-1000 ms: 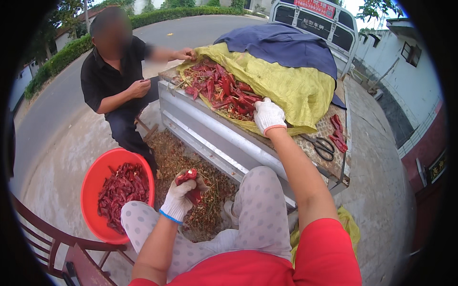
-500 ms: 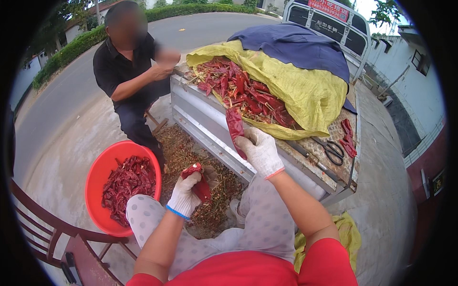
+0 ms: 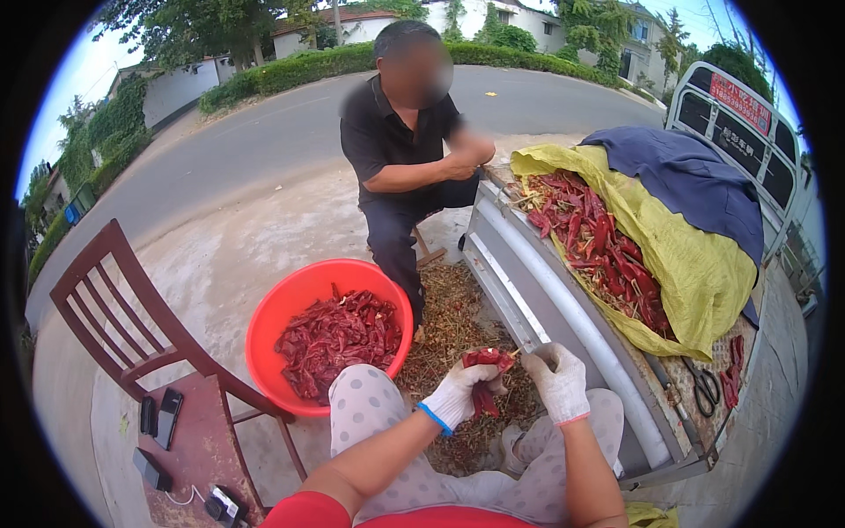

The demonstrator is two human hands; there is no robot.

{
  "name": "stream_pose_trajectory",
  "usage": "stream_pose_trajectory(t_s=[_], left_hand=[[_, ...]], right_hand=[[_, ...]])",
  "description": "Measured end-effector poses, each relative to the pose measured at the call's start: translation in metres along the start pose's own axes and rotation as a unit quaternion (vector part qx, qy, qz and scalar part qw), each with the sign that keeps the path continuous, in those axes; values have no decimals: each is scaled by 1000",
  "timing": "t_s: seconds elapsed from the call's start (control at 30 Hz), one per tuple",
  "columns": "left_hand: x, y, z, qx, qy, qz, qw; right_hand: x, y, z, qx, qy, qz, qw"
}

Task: The person sits on the ground and uses scissors to trim the stems off dried red peppers, placing the trimmed peppers into a red basin. A second person assists by handling a large sack of peppers on a nearby truck bed.

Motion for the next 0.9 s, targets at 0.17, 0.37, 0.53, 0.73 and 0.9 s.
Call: stream_pose_trajectory(t_s=[0.17,0.37,0.53,0.73,0.9], left_hand=[[9,15,6,-18,62,54,996],[-1,7,8,0,74,28,997],[8,8,4,-5,93,68,993],[13,-1,-6,-33,44,66,996],[-1,4,3,-18,94,-75,993]], right_hand=[[6,-11,14,-79,2,132,988],[12,-12,-2,39,34,212,976],[12,1,-11,-202,11,-46,978],[3,10,-11,-149,48,51,986],[4,-17,-8,9,-5,424,906]])
Point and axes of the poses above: each hand's wrist, its own z-axis towards the middle knuckle, its own x-axis out of the palm, y = z × x, the point moved 6 cm from there along z, towards the middle knuckle, and after that the axes turned 7 degrees about -x, right-handed, at the moved point
